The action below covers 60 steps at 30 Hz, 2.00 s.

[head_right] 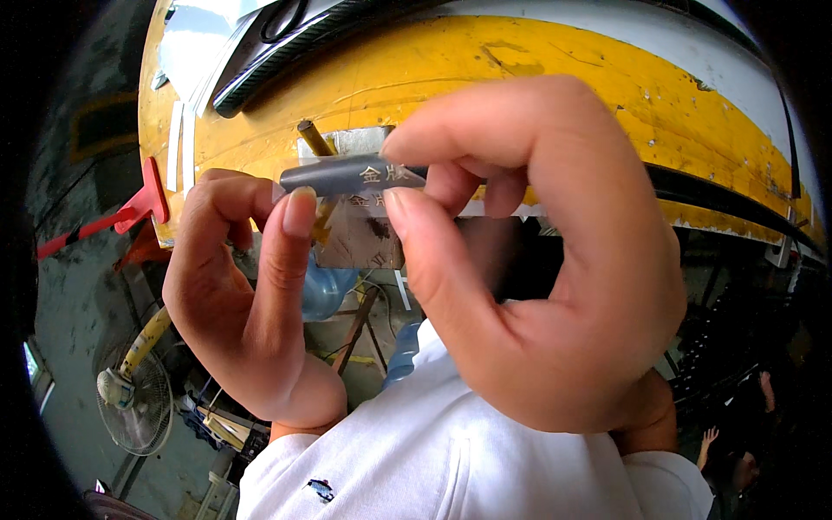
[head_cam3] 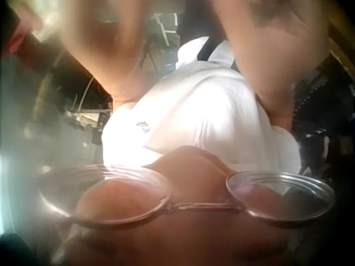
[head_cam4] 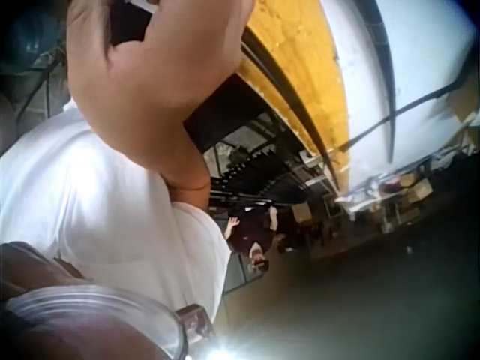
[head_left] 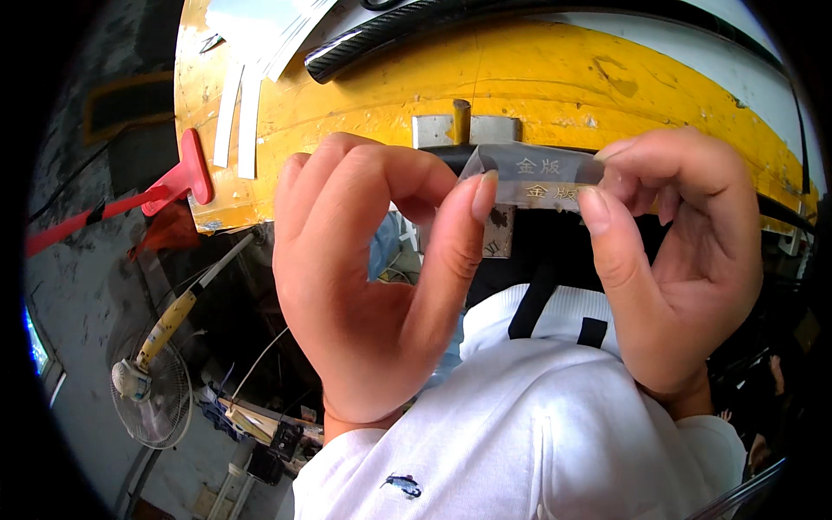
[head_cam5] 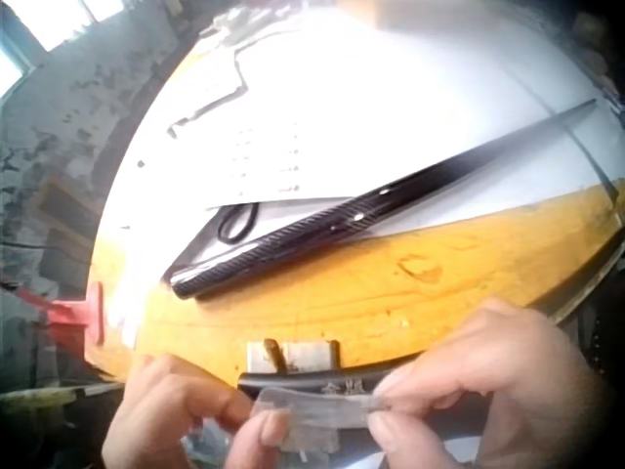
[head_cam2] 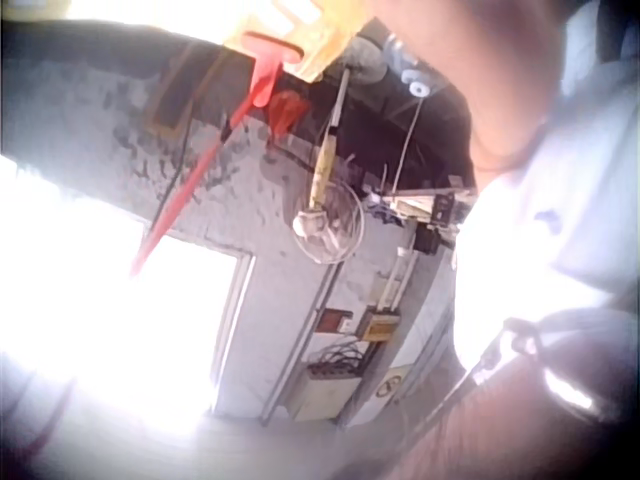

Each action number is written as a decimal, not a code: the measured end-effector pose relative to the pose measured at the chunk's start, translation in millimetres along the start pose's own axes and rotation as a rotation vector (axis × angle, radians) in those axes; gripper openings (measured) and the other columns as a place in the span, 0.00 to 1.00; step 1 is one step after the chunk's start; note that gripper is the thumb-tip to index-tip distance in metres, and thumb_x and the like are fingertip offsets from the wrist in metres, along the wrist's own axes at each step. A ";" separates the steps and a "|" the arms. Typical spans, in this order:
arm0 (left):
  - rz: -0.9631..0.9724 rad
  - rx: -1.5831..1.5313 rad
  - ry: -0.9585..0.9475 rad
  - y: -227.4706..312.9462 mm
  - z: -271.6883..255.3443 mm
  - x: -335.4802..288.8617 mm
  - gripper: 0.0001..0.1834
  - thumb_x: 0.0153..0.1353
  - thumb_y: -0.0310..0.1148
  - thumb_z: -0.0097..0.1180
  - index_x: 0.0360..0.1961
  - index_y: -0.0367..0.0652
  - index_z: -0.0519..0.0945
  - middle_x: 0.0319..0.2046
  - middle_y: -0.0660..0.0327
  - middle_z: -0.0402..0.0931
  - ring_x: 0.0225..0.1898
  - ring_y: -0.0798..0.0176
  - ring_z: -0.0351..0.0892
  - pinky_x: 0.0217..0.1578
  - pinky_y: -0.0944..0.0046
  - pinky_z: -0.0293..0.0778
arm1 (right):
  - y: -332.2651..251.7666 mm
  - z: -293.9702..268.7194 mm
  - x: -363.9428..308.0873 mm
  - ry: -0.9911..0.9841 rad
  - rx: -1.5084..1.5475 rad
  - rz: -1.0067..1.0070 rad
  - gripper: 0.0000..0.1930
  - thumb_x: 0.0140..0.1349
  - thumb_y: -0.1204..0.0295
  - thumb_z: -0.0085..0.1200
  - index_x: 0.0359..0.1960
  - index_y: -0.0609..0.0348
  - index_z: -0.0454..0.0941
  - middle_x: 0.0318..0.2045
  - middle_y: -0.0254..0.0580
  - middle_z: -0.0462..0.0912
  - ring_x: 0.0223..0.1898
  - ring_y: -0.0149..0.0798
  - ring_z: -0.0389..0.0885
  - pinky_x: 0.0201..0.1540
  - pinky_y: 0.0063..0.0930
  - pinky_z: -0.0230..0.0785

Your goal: The person picks up a small adhesive sticker from a sheet, aligns it with a specific section on a black rod held in a clamp, and presses it down to secure it. The person repeats this for several rods, moving each finished rod to a stack on the workbench.

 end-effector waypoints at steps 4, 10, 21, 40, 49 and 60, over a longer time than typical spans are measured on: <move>-0.041 0.044 -0.060 0.8 2.4 3.1 0.10 0.55 0.27 0.63 0.25 0.38 0.72 0.23 0.67 0.67 0.27 0.72 0.58 0.32 0.71 0.52 | 3.6 4.7 0.2 0.040 -0.053 -0.034 0.21 0.53 0.89 0.56 0.48 0.62 0.70 0.29 0.33 0.74 0.29 0.24 0.68 0.36 0.17 0.57; -0.039 0.112 -0.081 7.0 -2.2 7.7 0.09 0.55 0.27 0.62 0.26 0.38 0.73 0.22 0.67 0.68 0.26 0.73 0.59 0.30 0.71 0.52 | 4.3 15.0 -2.4 0.130 -0.033 -0.157 0.24 0.52 0.90 0.56 0.52 0.64 0.67 0.28 0.33 0.74 0.28 0.23 0.68 0.33 0.15 0.56; -0.115 0.101 -0.145 1.3 -0.3 12.2 0.08 0.55 0.26 0.63 0.27 0.37 0.75 0.22 0.66 0.68 0.25 0.73 0.58 0.28 0.72 0.51 | 5.9 21.0 4.4 0.025 -0.012 -0.040 0.26 0.51 0.92 0.55 0.52 0.65 0.64 0.27 0.35 0.74 0.25 0.22 0.66 0.30 0.13 0.57; -0.177 0.141 -0.144 4.5 1.4 13.0 0.08 0.54 0.22 0.63 0.26 0.38 0.73 0.22 0.69 0.68 0.25 0.76 0.61 0.29 0.75 0.57 | 7.3 15.6 3.9 0.031 0.056 -0.044 0.31 0.47 0.94 0.57 0.54 0.65 0.62 0.25 0.36 0.74 0.23 0.24 0.65 0.29 0.14 0.58; -0.185 0.106 -0.151 2.1 2.7 13.4 0.09 0.55 0.22 0.63 0.26 0.38 0.73 0.22 0.69 0.70 0.25 0.76 0.62 0.29 0.75 0.58 | 7.2 15.6 4.7 -0.010 0.020 -0.037 0.33 0.46 0.95 0.57 0.55 0.65 0.61 0.25 0.36 0.73 0.23 0.24 0.65 0.28 0.14 0.58; -0.175 0.120 -0.148 3.8 3.7 13.7 0.08 0.55 0.22 0.63 0.26 0.38 0.73 0.22 0.67 0.70 0.25 0.75 0.63 0.29 0.75 0.59 | 7.5 15.6 4.4 -0.005 0.015 -0.029 0.33 0.46 0.95 0.57 0.55 0.65 0.61 0.25 0.36 0.73 0.23 0.24 0.65 0.28 0.14 0.59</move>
Point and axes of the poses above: each hand's wrist, its own x-axis towards the middle knuckle, its own z-axis out of the palm, y = z × x, the point moved 4 cm from there along x, towards the middle knuckle
